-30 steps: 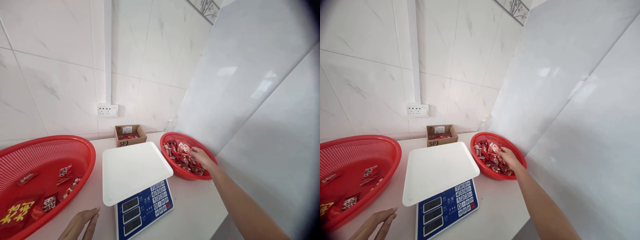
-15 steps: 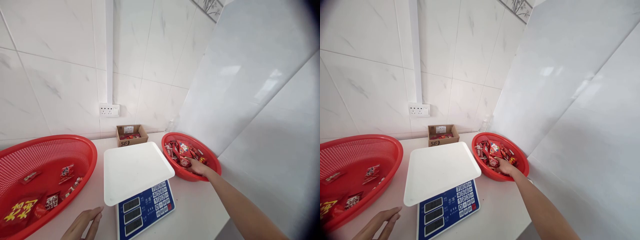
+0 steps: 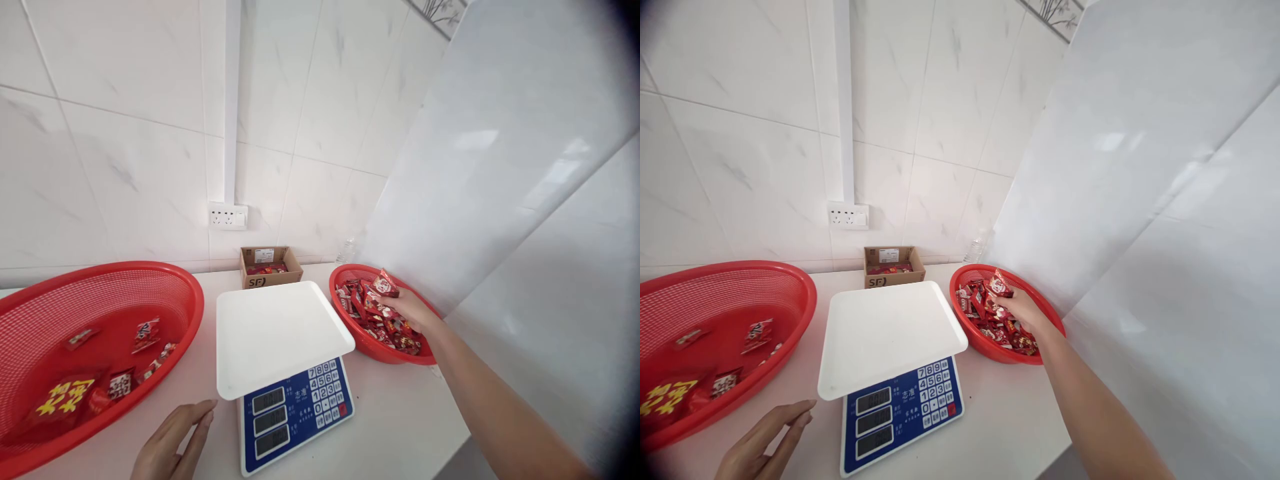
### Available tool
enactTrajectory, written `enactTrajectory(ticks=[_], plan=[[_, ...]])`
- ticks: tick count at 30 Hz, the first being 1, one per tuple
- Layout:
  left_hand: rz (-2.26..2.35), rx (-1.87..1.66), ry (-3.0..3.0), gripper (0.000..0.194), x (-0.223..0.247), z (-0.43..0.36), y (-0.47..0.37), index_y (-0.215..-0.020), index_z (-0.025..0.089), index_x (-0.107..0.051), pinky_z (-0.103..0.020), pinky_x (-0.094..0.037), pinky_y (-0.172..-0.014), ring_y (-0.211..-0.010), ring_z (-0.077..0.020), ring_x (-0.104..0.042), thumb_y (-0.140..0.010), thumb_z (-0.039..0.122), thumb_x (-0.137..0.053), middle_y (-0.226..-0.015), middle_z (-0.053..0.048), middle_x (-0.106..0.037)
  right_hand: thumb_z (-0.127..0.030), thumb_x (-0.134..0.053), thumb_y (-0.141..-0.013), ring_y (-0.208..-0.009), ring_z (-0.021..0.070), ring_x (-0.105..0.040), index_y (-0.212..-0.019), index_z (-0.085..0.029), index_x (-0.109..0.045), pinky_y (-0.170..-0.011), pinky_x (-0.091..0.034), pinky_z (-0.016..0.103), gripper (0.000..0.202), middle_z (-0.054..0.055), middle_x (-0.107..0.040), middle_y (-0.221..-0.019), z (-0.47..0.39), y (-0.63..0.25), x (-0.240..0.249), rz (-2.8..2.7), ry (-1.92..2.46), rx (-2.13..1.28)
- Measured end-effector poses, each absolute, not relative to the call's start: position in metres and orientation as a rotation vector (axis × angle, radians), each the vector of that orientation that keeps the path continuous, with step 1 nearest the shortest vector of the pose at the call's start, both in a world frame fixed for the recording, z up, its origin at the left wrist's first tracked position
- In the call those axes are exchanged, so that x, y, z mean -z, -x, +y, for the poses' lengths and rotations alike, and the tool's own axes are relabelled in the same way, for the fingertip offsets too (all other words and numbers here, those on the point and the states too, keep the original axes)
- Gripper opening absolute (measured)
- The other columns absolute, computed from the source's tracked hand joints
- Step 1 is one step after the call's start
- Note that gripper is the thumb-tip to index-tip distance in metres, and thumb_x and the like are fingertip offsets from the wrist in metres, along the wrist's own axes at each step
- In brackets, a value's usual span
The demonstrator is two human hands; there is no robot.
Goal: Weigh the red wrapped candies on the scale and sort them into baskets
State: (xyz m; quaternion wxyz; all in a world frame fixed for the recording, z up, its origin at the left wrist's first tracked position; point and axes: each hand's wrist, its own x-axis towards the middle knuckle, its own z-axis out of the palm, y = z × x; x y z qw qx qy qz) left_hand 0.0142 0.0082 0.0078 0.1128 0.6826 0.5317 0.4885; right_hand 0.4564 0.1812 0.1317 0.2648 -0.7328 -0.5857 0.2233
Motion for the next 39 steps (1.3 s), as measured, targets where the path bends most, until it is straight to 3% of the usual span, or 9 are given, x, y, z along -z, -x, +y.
enactTrajectory(ticks=[5,9,12,17,20,23,28,33,39], plan=[[1.576,-1.425,-2.055,0.016,-0.018,0.006,-0.017,-0.092,0.024,-0.066,-0.015,-0.054,-0.059,-0.069,-0.0124,-0.069,-0.087,0.033,-0.053,-0.078,0.0,-0.071,-0.031,-0.064,-0.074,-0.083,0.0209,-0.065,-0.098,-0.02,-0.064,-0.066,-0.048,0.026,0.026,0.004,-0.071,-0.091,0.179,-0.364,-0.14,-1.893,1.696,-0.655],[1.603,-1.405,-2.03,0.015,-0.021,0.004,-0.018,-0.091,0.022,-0.065,-0.018,-0.054,-0.06,-0.069,-0.0132,-0.068,-0.088,0.028,-0.051,-0.076,-0.001,-0.07,-0.022,-0.064,-0.072,-0.08,0.0184,-0.064,-0.092,-0.023,-0.064,-0.064,-0.044,0.024,0.021,0.0,-0.069,-0.086,0.181,-0.304,-0.134,-2.225,1.68,-0.46],[1.62,-1.407,-2.025,0.015,-0.022,0.004,-0.017,-0.092,0.022,-0.064,-0.02,-0.054,-0.061,-0.07,-0.0135,-0.067,-0.088,0.026,-0.05,-0.076,-0.002,-0.07,-0.02,-0.066,-0.07,-0.073,0.0168,-0.064,-0.09,-0.024,-0.064,-0.059,-0.043,0.023,0.021,-0.001,-0.068,-0.083,0.186,-0.284,-0.13,-2.312,1.693,-0.504],[1.6,-1.378,-2.028,0.016,-0.018,0.002,-0.017,-0.095,0.022,-0.064,-0.021,-0.053,-0.064,-0.073,-0.0136,-0.067,-0.089,0.024,-0.049,-0.079,-0.002,-0.07,-0.029,-0.063,-0.076,-0.078,0.0165,-0.064,-0.089,-0.021,-0.062,-0.062,-0.045,0.023,0.015,0.002,-0.069,-0.09,0.188,-0.277,-0.139,-2.218,1.588,-0.786],[1.592,-1.35,-2.029,0.017,-0.017,0.002,-0.018,-0.095,0.022,-0.064,-0.023,-0.053,-0.065,-0.073,-0.0141,-0.067,-0.09,0.025,-0.048,-0.08,-0.003,-0.07,-0.042,-0.058,-0.081,-0.069,0.0157,-0.063,-0.095,-0.02,-0.058,-0.054,-0.045,0.023,0.026,0.004,-0.069,-0.087,0.184,-0.276,-0.143,-2.117,1.622,-1.044],[1.612,-1.337,-2.01,0.019,-0.019,0.002,-0.019,-0.095,0.022,-0.064,-0.024,-0.053,-0.064,-0.073,-0.0149,-0.067,-0.091,0.027,-0.047,-0.079,-0.004,-0.07,-0.047,-0.061,-0.079,-0.059,0.0147,-0.06,-0.1,-0.021,-0.055,-0.046,-0.04,0.023,0.034,0.006,-0.069,-0.087,0.183,-0.278,-0.143,-2.122,1.838,-0.931],[1.608,-1.341,-1.986,0.018,-0.022,0.001,-0.019,-0.094,0.022,-0.065,-0.023,-0.054,-0.065,-0.073,-0.0148,-0.067,-0.09,0.027,-0.048,-0.08,-0.004,-0.07,-0.039,-0.056,-0.082,-0.063,0.0129,-0.061,-0.089,-0.022,-0.057,-0.049,-0.041,0.021,0.018,0.004,-0.069,-0.089,0.179,-0.281,-0.142,-2.13,1.831,-0.583],[1.589,-1.318,-1.978,0.018,-0.019,0.002,-0.019,-0.095,0.022,-0.065,-0.023,-0.054,-0.065,-0.075,-0.0151,-0.067,-0.09,0.026,-0.048,-0.081,-0.004,-0.071,-0.035,-0.045,-0.087,-0.061,0.0123,-0.058,-0.089,-0.022,-0.057,-0.05,-0.044,0.02,0.018,-0.001,-0.063,-0.071,0.172,-0.274,-0.133,-2.11,1.676,-0.789],[1.605,-1.334,-1.944,0.019,-0.02,0.002,-0.019,-0.094,0.022,-0.065,-0.022,-0.054,-0.066,-0.075,-0.015,-0.068,-0.09,0.028,-0.048,-0.081,-0.004,-0.071,-0.018,-0.047,-0.083,-0.078,0.0149,-0.061,-0.098,-0.022,-0.06,-0.065,-0.051,0.026,0.02,0.003,-0.066,-0.09,0.179,-0.276,-0.122,-2.039,1.678,-0.809]])
